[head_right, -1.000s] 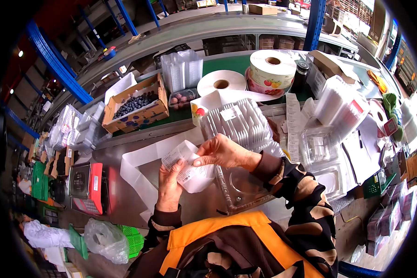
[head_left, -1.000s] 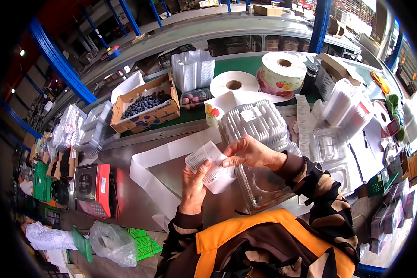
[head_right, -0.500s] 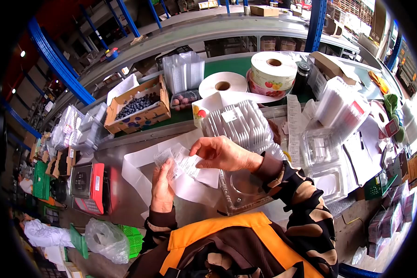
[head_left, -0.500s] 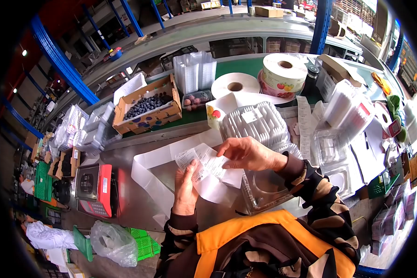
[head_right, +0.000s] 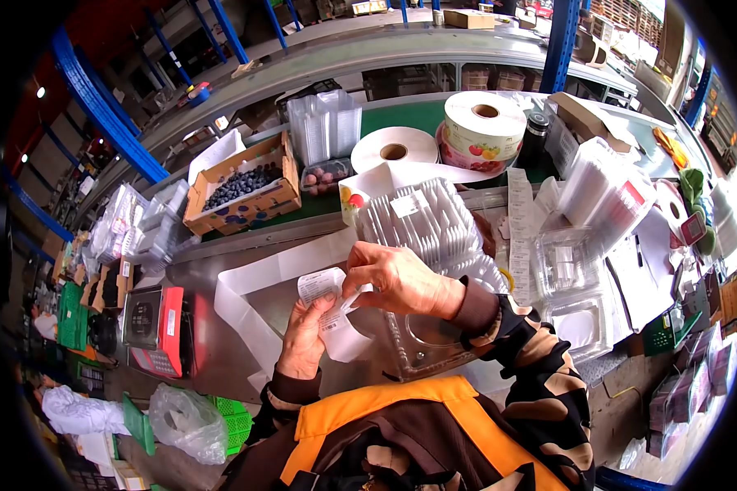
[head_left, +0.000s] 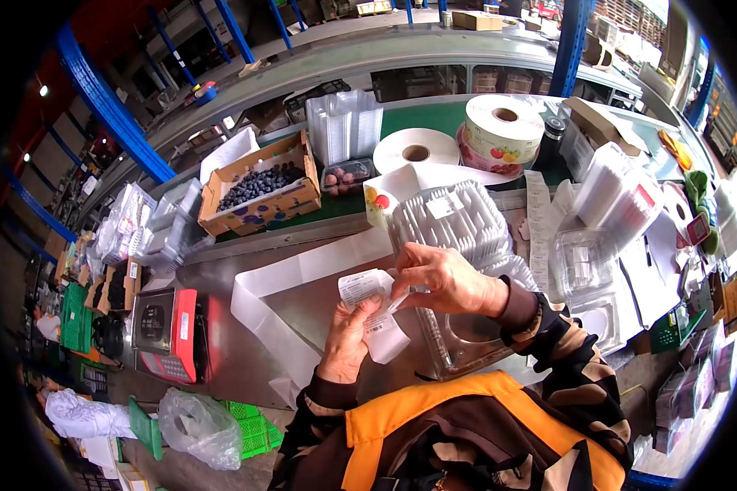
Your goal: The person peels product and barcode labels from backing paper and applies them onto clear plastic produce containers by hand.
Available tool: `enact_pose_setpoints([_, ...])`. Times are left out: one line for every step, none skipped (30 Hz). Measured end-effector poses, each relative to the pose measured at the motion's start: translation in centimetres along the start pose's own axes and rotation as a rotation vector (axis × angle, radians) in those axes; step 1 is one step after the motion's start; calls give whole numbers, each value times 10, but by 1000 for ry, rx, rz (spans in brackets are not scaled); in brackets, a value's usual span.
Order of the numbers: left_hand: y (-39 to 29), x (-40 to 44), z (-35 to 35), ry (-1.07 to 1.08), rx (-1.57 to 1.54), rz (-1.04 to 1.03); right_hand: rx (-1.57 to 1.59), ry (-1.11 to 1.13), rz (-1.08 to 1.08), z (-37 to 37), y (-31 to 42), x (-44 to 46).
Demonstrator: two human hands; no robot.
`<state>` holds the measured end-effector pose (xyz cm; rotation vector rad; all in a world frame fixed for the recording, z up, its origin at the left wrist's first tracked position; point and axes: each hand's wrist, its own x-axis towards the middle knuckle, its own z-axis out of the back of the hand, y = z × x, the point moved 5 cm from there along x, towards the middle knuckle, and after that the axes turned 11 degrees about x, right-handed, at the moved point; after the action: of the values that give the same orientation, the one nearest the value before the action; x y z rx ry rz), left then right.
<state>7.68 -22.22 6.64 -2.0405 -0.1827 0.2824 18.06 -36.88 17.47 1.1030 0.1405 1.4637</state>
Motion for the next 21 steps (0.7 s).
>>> enact_pose_setpoints([3, 1, 1, -5, 9, -5, -35, -3, 11, -1, 0, -2])
enact_pose_setpoints([6, 1, 1, -8, 17, -9, -72, -5, 21, -3, 0, -5])
enact_pose_setpoints([7, 0, 0, -22, 7, -7, -109, -7, 31, -4, 1, -8])
enact_pose_setpoints([8, -1, -2, -36, -3, -5, -120, -23, 17, -5, 2, -9])
enact_pose_setpoints([8, -1, -4, -51, -13, -3, -128, -40, 4, -6, 2, -8])
enact_pose_setpoints([7, -1, -8, -47, -23, 12, -133, -57, -10, -6, 2, -8])
enact_pose_setpoints([7, -2, -11, -48, -33, 28, -140, -48, 26, -6, 0, -9])
enact_pose_setpoints([8, -4, -11, -52, -43, 44, -146, -38, 44, -5, 0, -9])
enact_pose_setpoints([13, -3, -7, -35, -57, 57, -152, -25, 64, -5, 0, -10])
enact_pose_setpoints([21, 1, 0, -19, -72, 69, -157, -12, 85, -6, 1, -10])
enact_pose_setpoints([27, 2, 5, -2, -87, 80, -173, -7, 87, -6, 2, -10])
enact_pose_setpoints([26, 0, 4, -5, -90, 79, -165, 2, 80, -7, 1, -11])
enact_pose_setpoints([24, 0, 2, -5, -92, 76, -160, 10, 73, -8, 0, -12])
enact_pose_setpoints([22, 0, 0, -5, -93, 73, -155, 17, 66, -9, 0, -13])
enact_pose_setpoints([21, 0, -1, -8, -96, 78, -154, -9, 41, -8, 0, -12])
enact_pose_setpoints([20, 0, -2, -11, -99, 82, -155, -36, 16, -8, 0, -11])
enact_pose_setpoints([21, 0, -3, -13, -102, 87, -155, -63, -11, -7, 0, -11])
enact_pose_setpoints([22, 0, -3, -7, -100, 91, -160, -35, 6, -9, 0, -12])
enact_pose_setpoints([24, 1, -2, -1, -97, 94, -165, -8, 23, -10, -2, -13])
enact_pose_setpoints([25, 1, -2, 5, -95, 96, -170, 21, 41, -11, -3, -14])
enact_pose_setpoints([25, 1, -3, 1, -90, 98, -174, 27, 41, -11, -3, -14])
